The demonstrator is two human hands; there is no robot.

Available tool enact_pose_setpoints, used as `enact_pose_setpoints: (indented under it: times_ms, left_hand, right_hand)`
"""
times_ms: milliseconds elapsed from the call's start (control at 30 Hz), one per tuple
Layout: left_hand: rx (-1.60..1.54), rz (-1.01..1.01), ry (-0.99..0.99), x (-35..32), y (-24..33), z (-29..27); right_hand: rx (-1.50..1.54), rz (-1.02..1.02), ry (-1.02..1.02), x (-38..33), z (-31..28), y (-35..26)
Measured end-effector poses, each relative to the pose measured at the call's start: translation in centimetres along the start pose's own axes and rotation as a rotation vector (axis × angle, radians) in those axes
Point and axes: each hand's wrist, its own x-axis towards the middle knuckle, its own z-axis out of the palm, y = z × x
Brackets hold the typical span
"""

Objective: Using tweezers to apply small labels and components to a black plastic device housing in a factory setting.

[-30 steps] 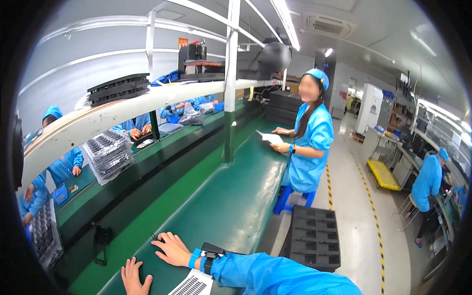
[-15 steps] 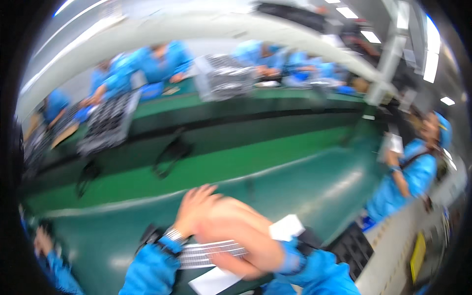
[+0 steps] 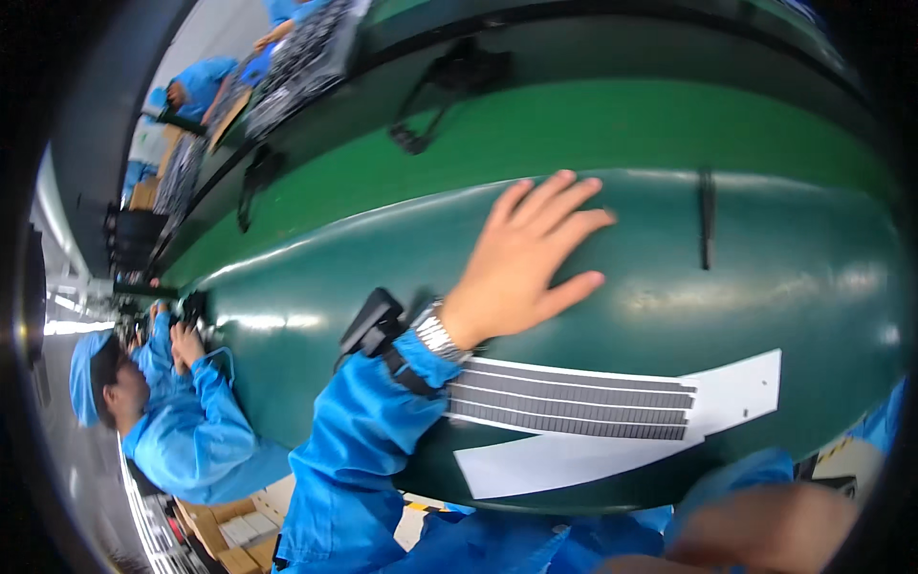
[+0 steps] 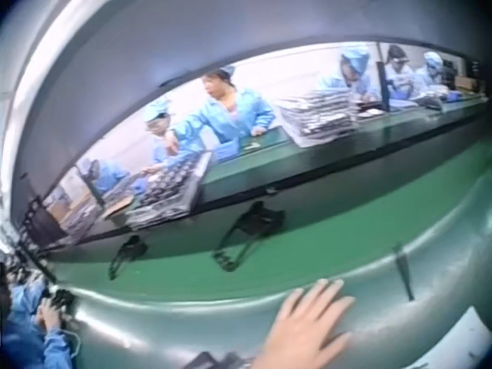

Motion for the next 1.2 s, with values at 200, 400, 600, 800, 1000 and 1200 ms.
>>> enact_pose_setpoints:
  times_ms: [200, 400, 600, 800, 1000, 1200]
  left_hand:
    - [0.031, -0.031, -0.113, 0.0, 0.6, -0.4]
    - [0.092, -0.032, -0.127, 0.6, 1.0, -1.0]
    - [0.078, -0.053, -0.142, 0.6, 0.9, -0.9]
    - [0.106, -0.044, -0.162, 0.9, 1.2, -1.6]
    - [0.101, -0.076, -0.176, 0.9, 1.6, -1.0]
    - [0.080, -0.052, -0.174, 1.6, 2.1, -0.8]
  right_hand:
    - [0.051, 0.125, 0.020, -4.5, -0.7, -0.4]
    - [0.445, 0.364, -0.118, -7.9, -2.2, -2.2]
    - [1.065, 0.889, -0.643, -11.9, 0.6, -2.8]
    - [1.070, 0.673, -0.503, -10.5, 1.8, -2.3]
    - [0.908, 0.461, -0.253, -8.9, 1.5, -2.1]
    - [0.813, 0.342, -0.085, -8.0, 1.4, -1.9]
